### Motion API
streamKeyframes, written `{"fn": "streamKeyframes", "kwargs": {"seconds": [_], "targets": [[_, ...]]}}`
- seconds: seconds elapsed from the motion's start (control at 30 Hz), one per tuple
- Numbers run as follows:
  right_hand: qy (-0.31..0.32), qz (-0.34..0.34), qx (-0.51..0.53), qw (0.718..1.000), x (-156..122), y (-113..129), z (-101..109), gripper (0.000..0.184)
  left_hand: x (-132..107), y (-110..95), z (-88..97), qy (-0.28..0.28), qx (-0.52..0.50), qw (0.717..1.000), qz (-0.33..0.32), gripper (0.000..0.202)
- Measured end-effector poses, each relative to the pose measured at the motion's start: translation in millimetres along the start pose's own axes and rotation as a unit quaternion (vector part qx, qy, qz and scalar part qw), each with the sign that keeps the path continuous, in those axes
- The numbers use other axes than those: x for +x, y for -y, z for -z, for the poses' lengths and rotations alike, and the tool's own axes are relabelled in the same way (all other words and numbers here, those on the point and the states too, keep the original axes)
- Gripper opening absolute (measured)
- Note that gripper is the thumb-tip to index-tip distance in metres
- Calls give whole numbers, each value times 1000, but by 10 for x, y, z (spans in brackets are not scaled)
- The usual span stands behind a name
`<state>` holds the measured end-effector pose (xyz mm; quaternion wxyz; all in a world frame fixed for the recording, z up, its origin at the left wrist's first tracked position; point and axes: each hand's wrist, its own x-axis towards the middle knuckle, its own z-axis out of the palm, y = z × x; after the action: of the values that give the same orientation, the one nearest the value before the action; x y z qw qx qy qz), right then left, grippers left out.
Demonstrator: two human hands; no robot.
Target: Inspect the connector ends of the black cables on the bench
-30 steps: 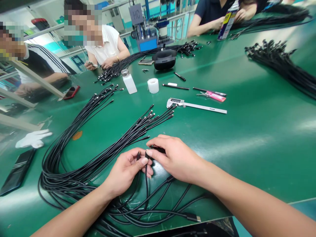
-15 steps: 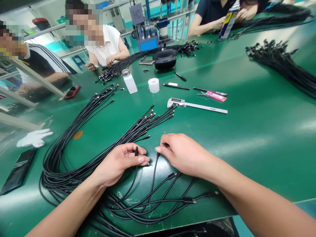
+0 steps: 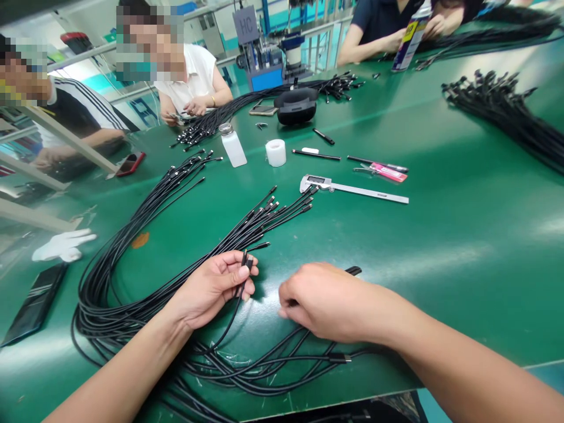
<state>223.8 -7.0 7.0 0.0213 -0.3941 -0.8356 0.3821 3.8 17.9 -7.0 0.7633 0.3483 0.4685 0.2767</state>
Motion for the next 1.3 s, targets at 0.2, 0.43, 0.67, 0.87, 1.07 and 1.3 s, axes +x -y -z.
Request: {"fn": "streamKeyframes", "kwargs": {"seconds": [0.2,0.43,0.67,0.87,1.07,1.3], "targets": [[98,17,57,993,-86,3,72,13,2,-2,10,21,-1,1000,24,29],[-57,-53,128,989,65,21,59,15,-8,-4,-15,-8,8,1000,16,30],[-98,-49,171,979,112,57,49,24,-12,45,-79,-34,26,998,-34,32],[-124,-42,181,975,141,70,12,25,-23,73,-128,-47,42,997,-48,37],[-137,-22,192,972,162,107,-14,27,-37,139,-161,-80,76,990,-87,34],[-146,-20,200,969,160,110,-28,27,-69,156,-161,-122,184,966,-134,23]]}}
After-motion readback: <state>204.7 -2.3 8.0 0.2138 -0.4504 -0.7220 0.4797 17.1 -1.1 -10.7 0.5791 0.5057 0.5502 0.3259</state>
